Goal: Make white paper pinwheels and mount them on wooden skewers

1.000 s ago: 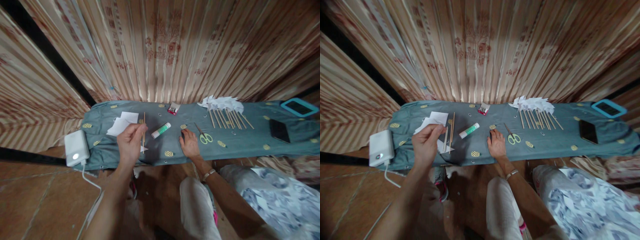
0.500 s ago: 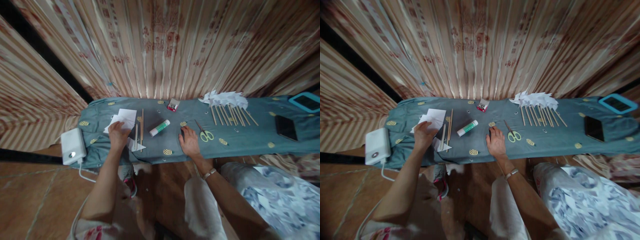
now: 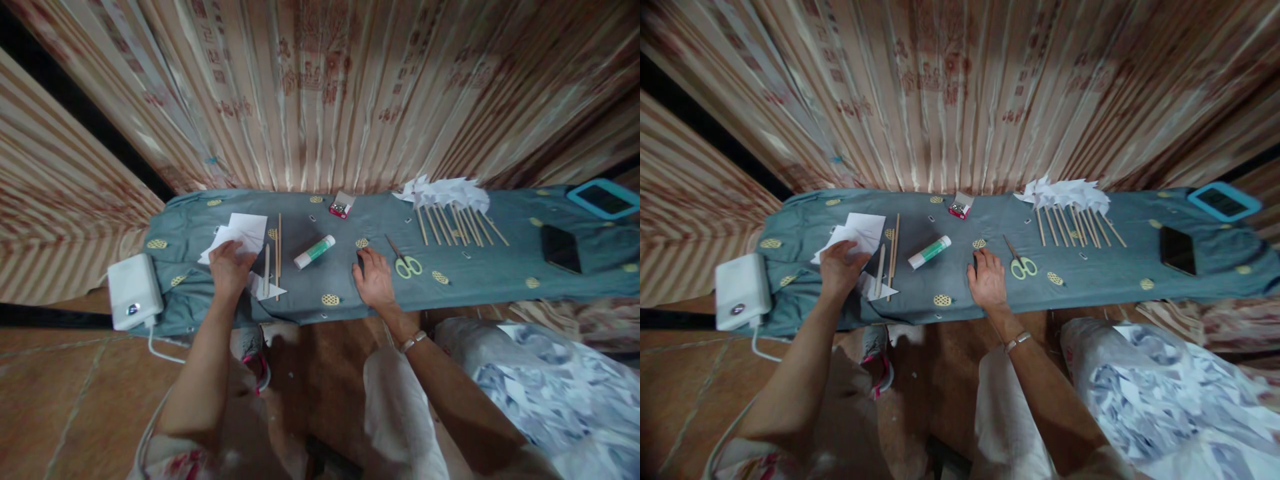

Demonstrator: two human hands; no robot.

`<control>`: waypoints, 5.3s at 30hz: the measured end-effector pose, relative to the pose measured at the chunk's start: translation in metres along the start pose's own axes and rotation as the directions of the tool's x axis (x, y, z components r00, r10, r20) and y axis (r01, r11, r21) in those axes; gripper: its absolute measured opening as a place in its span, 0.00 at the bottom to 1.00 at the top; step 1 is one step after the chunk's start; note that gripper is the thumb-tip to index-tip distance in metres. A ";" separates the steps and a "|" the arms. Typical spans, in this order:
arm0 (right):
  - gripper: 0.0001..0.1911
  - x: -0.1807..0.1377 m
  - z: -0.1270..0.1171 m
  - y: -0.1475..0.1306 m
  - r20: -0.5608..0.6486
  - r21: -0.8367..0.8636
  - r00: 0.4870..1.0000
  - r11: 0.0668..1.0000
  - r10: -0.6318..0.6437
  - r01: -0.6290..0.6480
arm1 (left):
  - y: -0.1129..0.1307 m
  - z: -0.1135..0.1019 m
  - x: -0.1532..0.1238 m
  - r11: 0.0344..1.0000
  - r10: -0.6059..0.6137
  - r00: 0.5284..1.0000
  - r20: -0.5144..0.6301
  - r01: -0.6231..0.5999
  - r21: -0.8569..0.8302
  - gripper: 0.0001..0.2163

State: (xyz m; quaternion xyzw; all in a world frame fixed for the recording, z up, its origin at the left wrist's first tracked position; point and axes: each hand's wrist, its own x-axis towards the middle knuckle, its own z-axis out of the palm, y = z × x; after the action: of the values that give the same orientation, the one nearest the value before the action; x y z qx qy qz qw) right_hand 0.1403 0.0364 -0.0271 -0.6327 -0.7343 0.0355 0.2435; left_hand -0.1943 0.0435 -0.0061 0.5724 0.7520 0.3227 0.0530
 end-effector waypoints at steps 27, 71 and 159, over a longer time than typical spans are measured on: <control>0.22 0.006 -0.007 -0.003 0.074 -0.026 0.996 0.999 0.046 -0.044 | 0.019 -0.010 0.007 0.942 -0.139 0.989 0.042 0.119 0.315 0.18; 0.21 -0.005 -0.035 0.025 -0.040 0.642 0.980 0.756 0.196 -0.126 | 0.150 -0.003 -0.080 0.103 -0.208 0.727 0.654 0.682 -0.725 0.18; 0.13 -0.027 -0.044 0.020 0.135 0.442 0.981 0.877 0.141 -0.187 | 0.156 0.062 -0.143 0.638 0.746 0.556 0.367 -0.755 -0.154 0.21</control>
State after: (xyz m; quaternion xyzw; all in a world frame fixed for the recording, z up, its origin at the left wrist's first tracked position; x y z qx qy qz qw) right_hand 0.1782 0.0032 -0.0043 -0.6160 -0.6606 0.2569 0.3437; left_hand 0.0113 -0.0368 -0.0109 0.8906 0.4125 0.1832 0.0558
